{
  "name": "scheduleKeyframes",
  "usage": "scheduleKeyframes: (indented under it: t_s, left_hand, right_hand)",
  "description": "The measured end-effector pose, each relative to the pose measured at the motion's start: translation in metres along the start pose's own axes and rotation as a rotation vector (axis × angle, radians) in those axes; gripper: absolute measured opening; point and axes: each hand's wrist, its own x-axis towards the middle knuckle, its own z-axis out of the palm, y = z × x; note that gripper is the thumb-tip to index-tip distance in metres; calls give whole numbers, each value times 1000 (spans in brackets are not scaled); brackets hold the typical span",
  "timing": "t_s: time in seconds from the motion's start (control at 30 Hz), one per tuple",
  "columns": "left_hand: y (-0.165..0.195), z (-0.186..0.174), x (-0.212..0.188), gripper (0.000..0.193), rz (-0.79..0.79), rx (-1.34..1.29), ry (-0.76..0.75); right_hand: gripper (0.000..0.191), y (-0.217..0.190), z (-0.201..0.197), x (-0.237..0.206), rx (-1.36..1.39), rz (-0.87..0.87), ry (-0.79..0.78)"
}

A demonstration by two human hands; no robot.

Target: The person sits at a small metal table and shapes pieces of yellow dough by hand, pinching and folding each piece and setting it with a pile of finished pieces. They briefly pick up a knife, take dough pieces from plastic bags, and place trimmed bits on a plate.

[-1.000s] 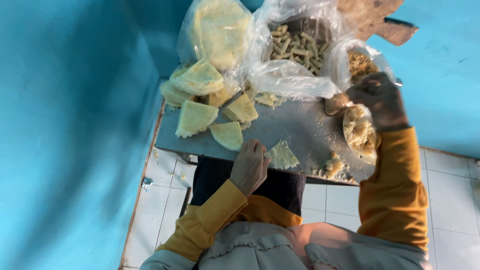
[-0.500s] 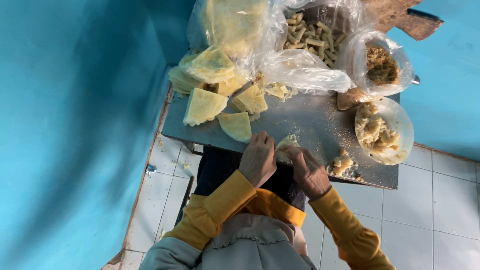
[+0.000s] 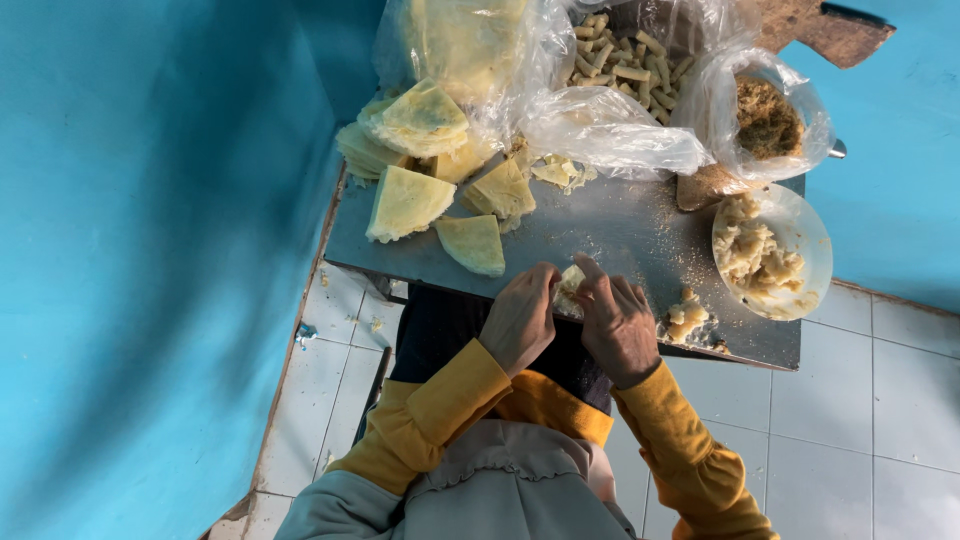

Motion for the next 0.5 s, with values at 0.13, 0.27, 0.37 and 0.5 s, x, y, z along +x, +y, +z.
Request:
scheduleKeyframes:
  t_s: [0.13,0.27,0.37,0.5]
  left_hand:
    - [0,-1,-1,13,-25,-54,3]
    - [0,-1,-1,14,6,-56,26]
    - [-1,0,-2,14,-11,-72,0]
    - [-3,-1,-4,22,41,-57,-14]
  right_hand:
    - [60,3,6,8,111,-15,-11]
    - [63,11,0,8,242,75,-26]
    - [61,17,-10,3,274,147,-30]
    - [66,19,-16,-12,203,190,-11]
